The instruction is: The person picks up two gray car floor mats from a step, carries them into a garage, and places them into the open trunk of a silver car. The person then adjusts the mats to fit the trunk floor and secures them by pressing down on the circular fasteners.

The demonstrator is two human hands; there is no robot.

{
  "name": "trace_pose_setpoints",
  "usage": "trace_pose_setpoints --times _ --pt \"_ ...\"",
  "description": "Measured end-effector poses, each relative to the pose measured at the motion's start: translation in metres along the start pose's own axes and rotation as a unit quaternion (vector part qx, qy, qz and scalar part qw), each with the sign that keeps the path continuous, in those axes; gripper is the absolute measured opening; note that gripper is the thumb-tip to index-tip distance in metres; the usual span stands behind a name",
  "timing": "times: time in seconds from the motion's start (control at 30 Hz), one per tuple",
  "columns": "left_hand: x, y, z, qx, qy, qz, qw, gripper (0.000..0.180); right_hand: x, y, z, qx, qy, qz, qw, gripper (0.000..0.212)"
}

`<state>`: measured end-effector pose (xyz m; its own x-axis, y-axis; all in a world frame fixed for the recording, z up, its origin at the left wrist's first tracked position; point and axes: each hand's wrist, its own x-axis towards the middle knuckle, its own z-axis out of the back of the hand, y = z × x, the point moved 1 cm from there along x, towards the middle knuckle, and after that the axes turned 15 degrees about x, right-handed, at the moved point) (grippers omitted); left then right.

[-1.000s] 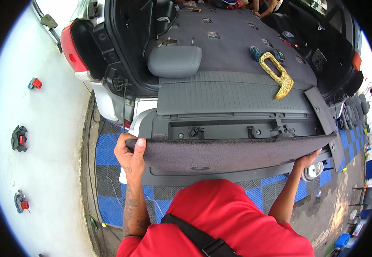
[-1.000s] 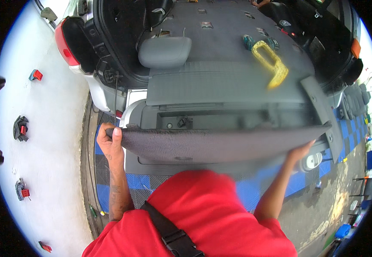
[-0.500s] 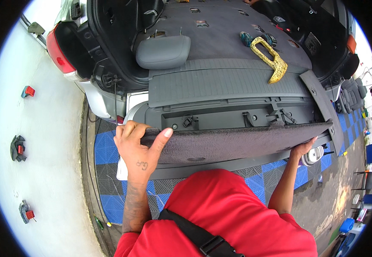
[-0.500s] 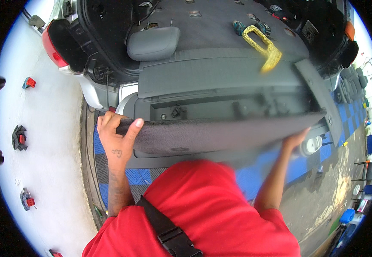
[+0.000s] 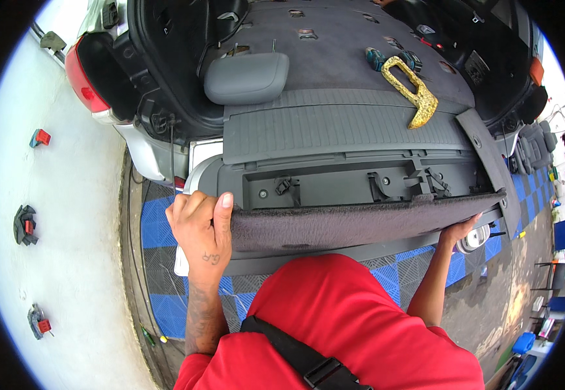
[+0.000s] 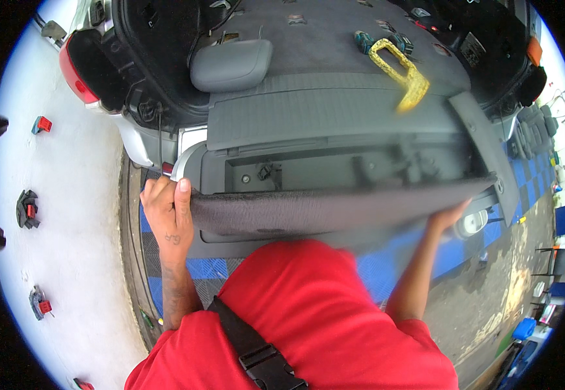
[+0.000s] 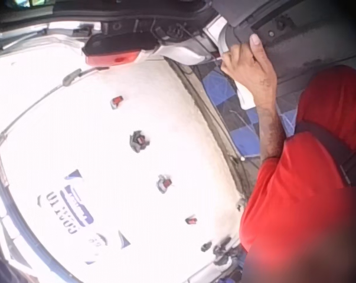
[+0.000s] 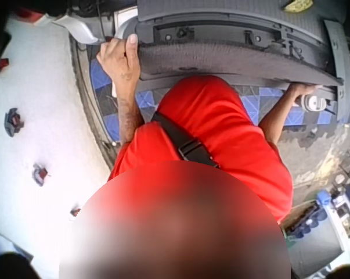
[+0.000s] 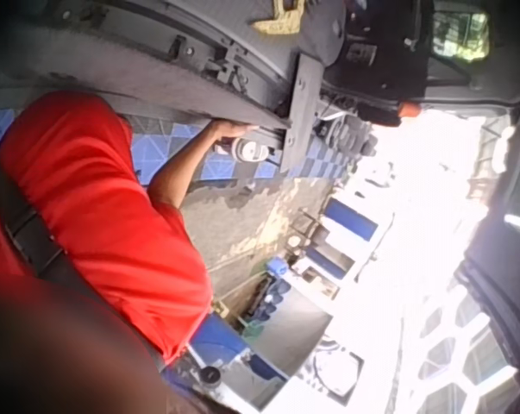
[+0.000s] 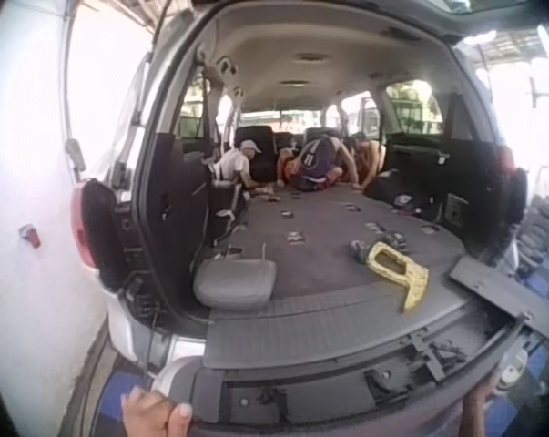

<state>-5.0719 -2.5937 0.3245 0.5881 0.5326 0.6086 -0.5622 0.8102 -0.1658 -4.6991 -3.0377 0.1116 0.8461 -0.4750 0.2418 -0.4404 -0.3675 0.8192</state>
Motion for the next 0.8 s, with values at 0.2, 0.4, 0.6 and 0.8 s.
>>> trace_pose_setpoints --times 0.2,0.4,0.6,0.8 --pt "-0.012 0.005 -0.004 -0.018 -0.072 -0.034 0.997 0.034 0.005 -0.011 0.024 -0.046 -0.02 0.041 0.998 0.055" --pt "-0.005 -0.014 0.022 0.062 0.013 -0.04 0.997 0.03 0.008 -0.019 0.039 -0.176 0.011 0.081 0.981 0.065" --pt "0.004 -0.075 0.014 0.047 0.119 -0.215 0.968 0.055 0.013 -0.02 0.033 0.041 0.01 0.027 0.999 0.049" --pt "0.009 -0.141 -0.02 -0.021 0.094 -0.315 0.944 0.063 0.003 -0.016 0.023 -0.087 0.039 0.064 0.993 0.049"
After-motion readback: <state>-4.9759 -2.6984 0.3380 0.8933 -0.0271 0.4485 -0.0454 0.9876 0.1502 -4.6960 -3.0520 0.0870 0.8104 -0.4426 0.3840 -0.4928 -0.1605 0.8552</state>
